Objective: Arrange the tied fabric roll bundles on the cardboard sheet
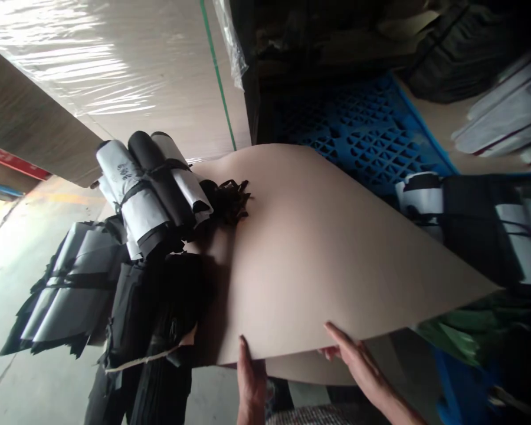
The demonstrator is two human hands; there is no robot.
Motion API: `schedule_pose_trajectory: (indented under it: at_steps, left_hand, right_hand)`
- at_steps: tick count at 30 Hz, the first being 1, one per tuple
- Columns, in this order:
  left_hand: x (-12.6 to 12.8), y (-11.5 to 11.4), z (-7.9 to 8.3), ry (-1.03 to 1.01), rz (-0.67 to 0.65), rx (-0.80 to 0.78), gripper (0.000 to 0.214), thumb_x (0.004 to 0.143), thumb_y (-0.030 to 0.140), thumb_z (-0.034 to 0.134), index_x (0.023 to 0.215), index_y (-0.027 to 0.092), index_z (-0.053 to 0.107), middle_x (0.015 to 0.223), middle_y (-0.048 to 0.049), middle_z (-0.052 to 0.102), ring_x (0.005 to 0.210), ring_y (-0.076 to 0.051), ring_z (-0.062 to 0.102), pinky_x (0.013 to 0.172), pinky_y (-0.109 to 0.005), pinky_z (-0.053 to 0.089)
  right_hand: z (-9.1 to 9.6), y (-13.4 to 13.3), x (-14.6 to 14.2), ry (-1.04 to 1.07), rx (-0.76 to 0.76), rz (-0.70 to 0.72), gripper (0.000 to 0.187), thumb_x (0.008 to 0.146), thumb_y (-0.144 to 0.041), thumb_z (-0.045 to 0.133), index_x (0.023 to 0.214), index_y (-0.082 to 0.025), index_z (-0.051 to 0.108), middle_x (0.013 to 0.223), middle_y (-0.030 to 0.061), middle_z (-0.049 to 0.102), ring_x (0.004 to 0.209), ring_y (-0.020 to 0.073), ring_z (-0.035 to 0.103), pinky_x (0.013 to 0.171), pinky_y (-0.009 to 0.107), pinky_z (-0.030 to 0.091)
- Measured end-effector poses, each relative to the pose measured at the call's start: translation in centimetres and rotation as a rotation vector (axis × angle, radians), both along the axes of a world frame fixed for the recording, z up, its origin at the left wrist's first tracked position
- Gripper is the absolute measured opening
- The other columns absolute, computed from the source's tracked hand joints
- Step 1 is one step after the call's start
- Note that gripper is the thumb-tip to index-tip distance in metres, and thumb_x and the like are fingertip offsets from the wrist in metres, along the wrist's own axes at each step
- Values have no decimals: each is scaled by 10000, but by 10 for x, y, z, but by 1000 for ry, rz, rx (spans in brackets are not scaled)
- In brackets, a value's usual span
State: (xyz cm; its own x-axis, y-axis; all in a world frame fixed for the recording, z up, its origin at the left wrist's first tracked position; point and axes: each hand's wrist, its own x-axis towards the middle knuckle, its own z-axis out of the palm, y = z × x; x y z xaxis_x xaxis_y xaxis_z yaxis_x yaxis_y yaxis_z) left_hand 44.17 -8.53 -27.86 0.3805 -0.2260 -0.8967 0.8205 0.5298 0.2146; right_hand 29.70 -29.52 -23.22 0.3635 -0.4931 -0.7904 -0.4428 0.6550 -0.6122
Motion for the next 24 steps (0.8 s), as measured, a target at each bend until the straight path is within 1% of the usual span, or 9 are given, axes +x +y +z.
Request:
schedule_pose_trajectory:
  at_steps: [3,5,8,10,13,15,17,20,24]
  left_hand:
    - [-6,-7,-25,6,34,23,360,859,370,693,1144,151,709,1142,-123,744,1060,-252,707,907,-333,595]
    - [-7,-4,-35,24,67,42,350,840,350,721,1130,155,698,1160,-109,736,977,-220,723,839,-306,606]
    - [-3,10,-32,107,108,105,321,805,278,766,1101,180,690,1062,-65,752,770,-152,716,660,-245,584]
    - [2,24,-21,121,148,90,320,781,248,790,1082,200,694,967,-45,755,674,-133,690,589,-236,549]
    - [10,45,-1,83,181,12,375,748,306,825,1093,228,698,745,0,710,504,-98,599,556,-246,523]
    - [15,55,11,77,189,-9,443,727,322,844,1133,246,685,594,53,622,425,-70,525,528,-229,497]
    - [18,61,20,72,221,-16,498,715,290,856,1172,253,664,506,93,532,400,-56,495,499,-203,465]
    - [21,61,31,70,285,-13,463,716,263,855,1137,233,664,470,112,478,385,-45,473,472,-186,435]
    - [18,54,44,55,289,-18,244,772,298,809,918,163,667,507,64,535,428,-61,517,525,-199,483]
  right_hand:
    - [-34,-4,1,15,69,-121,620,579,-542,801,1015,-106,741,643,81,690,697,268,698,812,405,598]
    - [-58,2,0,-15,115,-277,583,520,-438,844,1019,-158,732,744,57,711,676,222,681,689,325,611]
    - [-82,18,0,-98,99,-462,505,531,-366,826,1015,-266,720,1176,9,692,934,184,681,679,229,606]
    - [-85,31,4,-126,102,-505,481,570,-379,807,1033,-290,710,1314,-18,631,1114,189,631,709,212,603]
    - [-73,50,16,-144,148,-483,556,589,-417,811,1112,-276,684,1194,29,688,1091,243,647,717,279,623]
    - [-57,62,26,-167,107,-461,658,555,-387,837,1180,-280,661,1106,43,716,1013,264,674,722,315,631]
    - [-39,74,37,-180,45,-452,722,514,-345,853,1207,-297,657,1118,45,717,1028,275,674,741,321,635]
    - [-10,93,56,-196,59,-386,647,540,-385,851,1160,-293,691,1211,38,695,1191,285,615,832,316,627]
    - [21,125,86,-294,254,-270,551,664,-467,830,1151,-249,693,1225,39,693,1295,269,545,972,350,576]
